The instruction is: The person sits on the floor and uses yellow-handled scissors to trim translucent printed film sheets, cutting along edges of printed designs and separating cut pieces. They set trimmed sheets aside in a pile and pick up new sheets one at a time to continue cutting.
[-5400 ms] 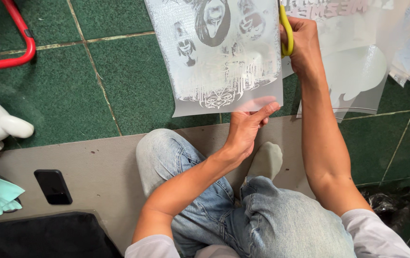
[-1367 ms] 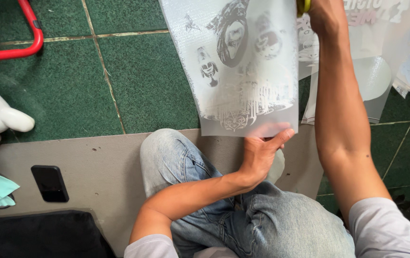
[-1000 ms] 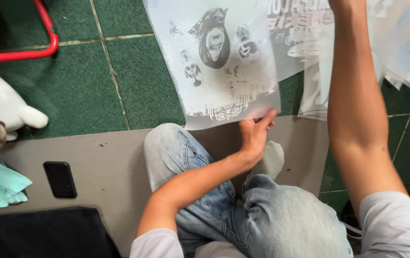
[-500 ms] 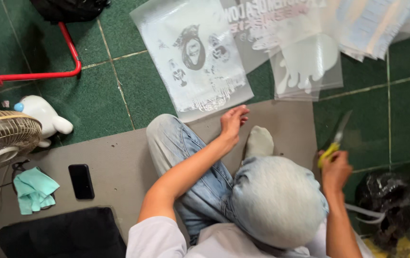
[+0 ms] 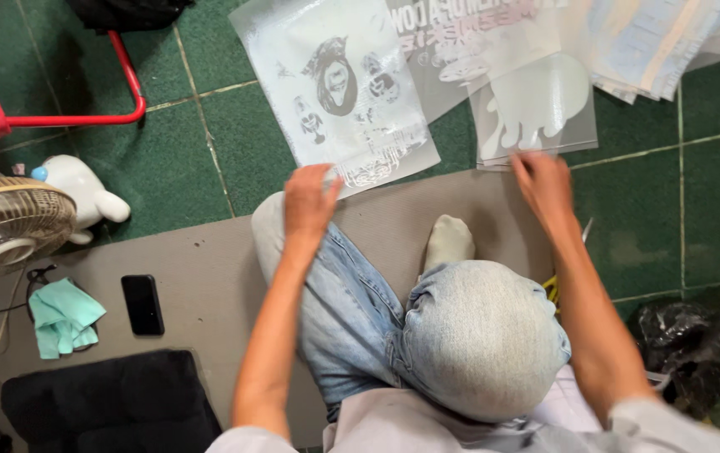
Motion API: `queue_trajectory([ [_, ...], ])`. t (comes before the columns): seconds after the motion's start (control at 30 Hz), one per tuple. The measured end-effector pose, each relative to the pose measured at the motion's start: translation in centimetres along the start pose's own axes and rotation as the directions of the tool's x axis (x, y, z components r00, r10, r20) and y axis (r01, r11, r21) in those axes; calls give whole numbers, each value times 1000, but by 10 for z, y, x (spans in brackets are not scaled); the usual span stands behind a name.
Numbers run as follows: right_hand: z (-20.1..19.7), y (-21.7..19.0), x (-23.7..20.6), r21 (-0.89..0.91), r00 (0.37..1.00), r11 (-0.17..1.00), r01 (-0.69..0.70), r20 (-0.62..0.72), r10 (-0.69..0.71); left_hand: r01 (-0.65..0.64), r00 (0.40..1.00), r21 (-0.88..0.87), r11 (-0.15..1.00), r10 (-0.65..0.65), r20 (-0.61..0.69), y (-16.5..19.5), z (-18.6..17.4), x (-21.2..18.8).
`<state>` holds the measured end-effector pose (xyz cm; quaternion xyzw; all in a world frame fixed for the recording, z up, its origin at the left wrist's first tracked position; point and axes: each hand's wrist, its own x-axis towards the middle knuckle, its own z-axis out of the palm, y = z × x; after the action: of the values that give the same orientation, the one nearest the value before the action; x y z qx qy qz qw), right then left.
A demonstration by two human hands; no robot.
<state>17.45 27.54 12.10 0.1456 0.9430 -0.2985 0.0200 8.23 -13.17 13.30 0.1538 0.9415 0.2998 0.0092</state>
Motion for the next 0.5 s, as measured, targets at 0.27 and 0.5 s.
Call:
queue_trajectory([
  [0.27,81,-152,177,-110,937,931,349,50,-345,-389,850,52,920,337,406,5,38,10],
  [0.5,92,-162,192,43,985,987,154,-83,-150,-503,732,44,863,398,553,-8,60,3],
])
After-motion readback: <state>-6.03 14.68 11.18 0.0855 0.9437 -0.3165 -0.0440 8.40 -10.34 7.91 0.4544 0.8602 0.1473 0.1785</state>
